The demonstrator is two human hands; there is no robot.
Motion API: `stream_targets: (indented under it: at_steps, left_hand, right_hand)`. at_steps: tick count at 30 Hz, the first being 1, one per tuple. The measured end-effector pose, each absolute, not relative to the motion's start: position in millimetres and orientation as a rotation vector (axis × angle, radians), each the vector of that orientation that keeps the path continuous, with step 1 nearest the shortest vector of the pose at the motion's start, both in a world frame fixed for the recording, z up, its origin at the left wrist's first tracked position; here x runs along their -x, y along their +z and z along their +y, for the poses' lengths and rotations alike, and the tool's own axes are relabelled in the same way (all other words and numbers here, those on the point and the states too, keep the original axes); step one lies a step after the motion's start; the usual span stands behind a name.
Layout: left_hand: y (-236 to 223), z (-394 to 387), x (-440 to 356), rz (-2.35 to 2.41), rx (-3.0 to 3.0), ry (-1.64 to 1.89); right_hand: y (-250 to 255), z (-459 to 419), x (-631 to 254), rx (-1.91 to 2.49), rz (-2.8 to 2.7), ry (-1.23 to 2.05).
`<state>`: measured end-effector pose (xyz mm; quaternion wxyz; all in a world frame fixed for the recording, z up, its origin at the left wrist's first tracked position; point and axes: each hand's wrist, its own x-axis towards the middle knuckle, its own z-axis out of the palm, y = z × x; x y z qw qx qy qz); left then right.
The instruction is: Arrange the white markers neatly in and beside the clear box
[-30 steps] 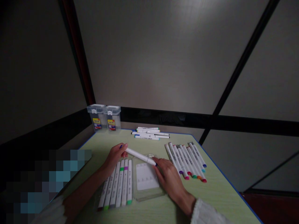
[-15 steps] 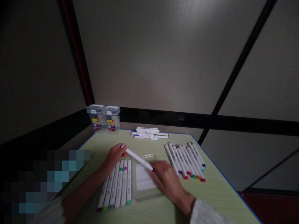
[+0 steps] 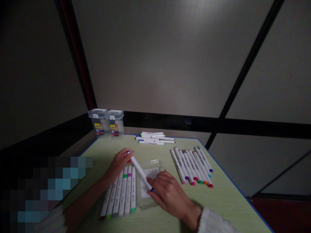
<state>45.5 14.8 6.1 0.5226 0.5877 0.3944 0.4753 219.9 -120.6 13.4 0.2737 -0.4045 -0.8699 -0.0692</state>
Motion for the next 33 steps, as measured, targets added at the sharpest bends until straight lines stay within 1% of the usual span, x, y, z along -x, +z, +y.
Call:
stream_targets:
  at_steps: [12, 21, 26, 33]
  left_hand:
    - [1.4, 8.3, -50.7, 0.838, -1.434, 1.07]
    - [2.6, 0.9, -47.1, 0.96, -1.841, 1.027]
    - [-0.4, -2.0, -45.7, 0.94, -2.093, 1.055]
    - [-5.8, -2.5, -45.6, 0.948, -2.296, 0.899]
  right_hand:
    - [16.3, -125.9, -213.0, 0.991, -2.354, -0.277]
    - [18.0, -127.4, -211.2, 0.959, -2.411, -0.236]
    - [19.1, -126.0, -210.6, 0.954, -2.435, -0.204]
    - [18.4, -127.6, -211.2, 0.962, -2.454, -0.107]
